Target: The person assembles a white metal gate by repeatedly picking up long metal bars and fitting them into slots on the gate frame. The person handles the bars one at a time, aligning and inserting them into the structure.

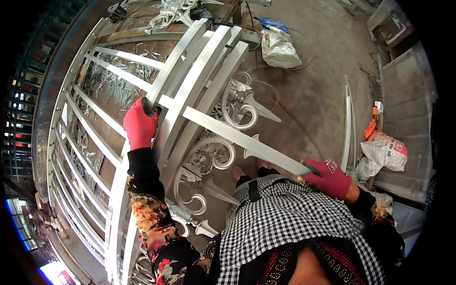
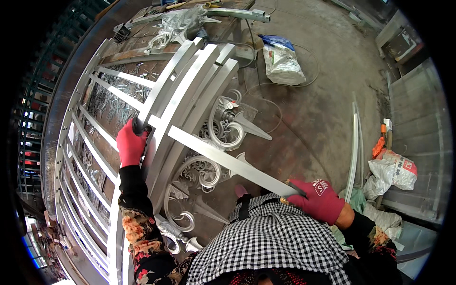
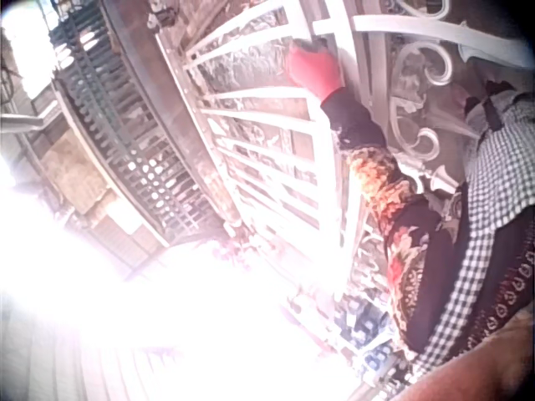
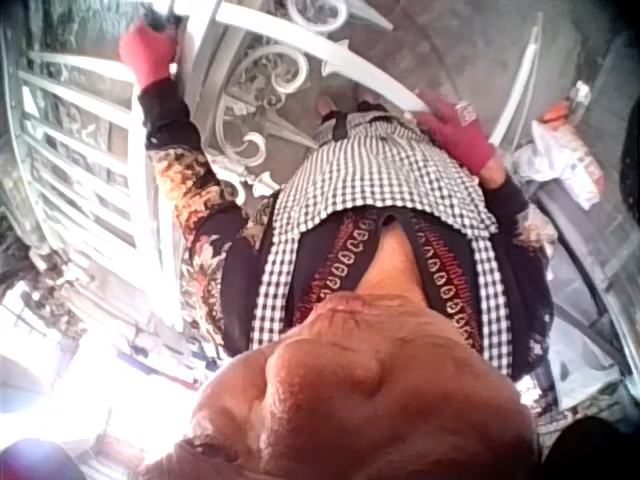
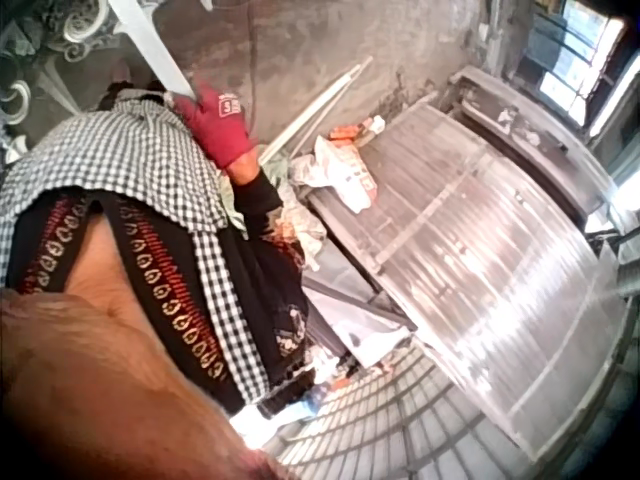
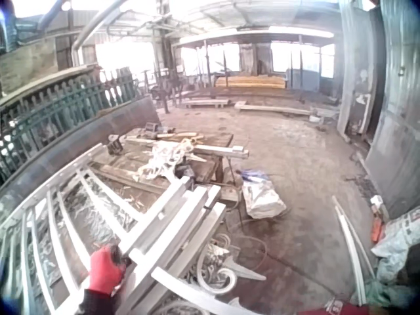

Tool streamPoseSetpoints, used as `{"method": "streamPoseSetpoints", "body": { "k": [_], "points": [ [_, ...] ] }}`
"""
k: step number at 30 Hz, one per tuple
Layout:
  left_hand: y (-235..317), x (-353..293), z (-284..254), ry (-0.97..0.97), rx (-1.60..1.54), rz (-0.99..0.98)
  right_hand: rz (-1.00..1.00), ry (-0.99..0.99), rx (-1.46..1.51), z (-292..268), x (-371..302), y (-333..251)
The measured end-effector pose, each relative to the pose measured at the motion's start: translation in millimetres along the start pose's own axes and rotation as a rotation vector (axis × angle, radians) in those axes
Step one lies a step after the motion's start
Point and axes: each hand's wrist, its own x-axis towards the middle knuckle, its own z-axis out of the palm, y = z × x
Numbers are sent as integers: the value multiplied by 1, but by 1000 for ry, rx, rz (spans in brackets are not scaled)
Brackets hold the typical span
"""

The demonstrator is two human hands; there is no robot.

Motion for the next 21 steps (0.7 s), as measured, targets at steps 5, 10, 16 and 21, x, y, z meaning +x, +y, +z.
{"method": "streamPoseSetpoints", "body": {
  "k": [5,10,16,21],
  "points": [
    [-26,-6,19,84,-91,145,-62,53,-44,13,1,24],
    [-13,-9,3,-19,-222,20,129,-10,213,10,5,23],
    [-20,-4,14,183,-213,177,279,-63,441,14,16,22],
    [-22,-10,17,129,-194,60,68,24,95,29,11,16]
  ]
}}
